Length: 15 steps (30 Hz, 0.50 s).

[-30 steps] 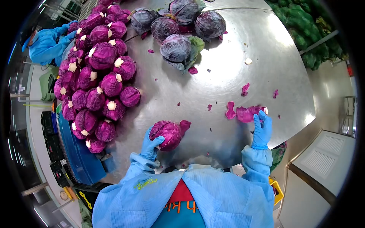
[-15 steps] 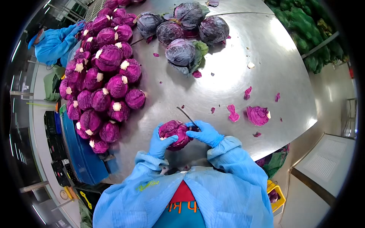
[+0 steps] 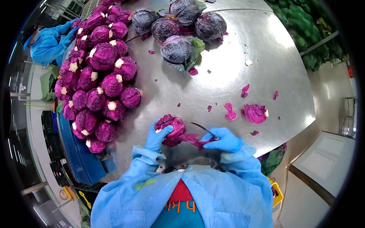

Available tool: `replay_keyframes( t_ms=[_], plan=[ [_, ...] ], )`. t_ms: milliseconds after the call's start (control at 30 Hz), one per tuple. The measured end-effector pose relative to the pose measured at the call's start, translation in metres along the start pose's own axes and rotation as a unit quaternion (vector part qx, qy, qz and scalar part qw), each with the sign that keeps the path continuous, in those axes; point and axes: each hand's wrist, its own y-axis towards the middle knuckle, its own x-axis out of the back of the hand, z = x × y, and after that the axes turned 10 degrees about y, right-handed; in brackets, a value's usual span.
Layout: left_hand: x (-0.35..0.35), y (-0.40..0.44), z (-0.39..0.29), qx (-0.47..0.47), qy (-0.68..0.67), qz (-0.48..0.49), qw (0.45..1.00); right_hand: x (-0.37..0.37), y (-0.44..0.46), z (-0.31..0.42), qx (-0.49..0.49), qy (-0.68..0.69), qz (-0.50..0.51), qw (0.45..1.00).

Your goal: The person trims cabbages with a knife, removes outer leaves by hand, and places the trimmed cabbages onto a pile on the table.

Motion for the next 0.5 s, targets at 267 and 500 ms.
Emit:
replay_keyframes(
  t_ms=[267, 500],
  plan=[
    [-0.015, -0.002, 0.004, -0.059, 0.049, -0.087, 0.993, 0.035, -0.004, 0.003, 0.024, -0.343, -0.316, 0.884],
    [0.022, 0.010, -0.003, 0.048, -0.150, 0.090, 0.983, 0.005, 0.043, -0.048, 0.056, -0.044, -0.303, 0.950]
  ],
)
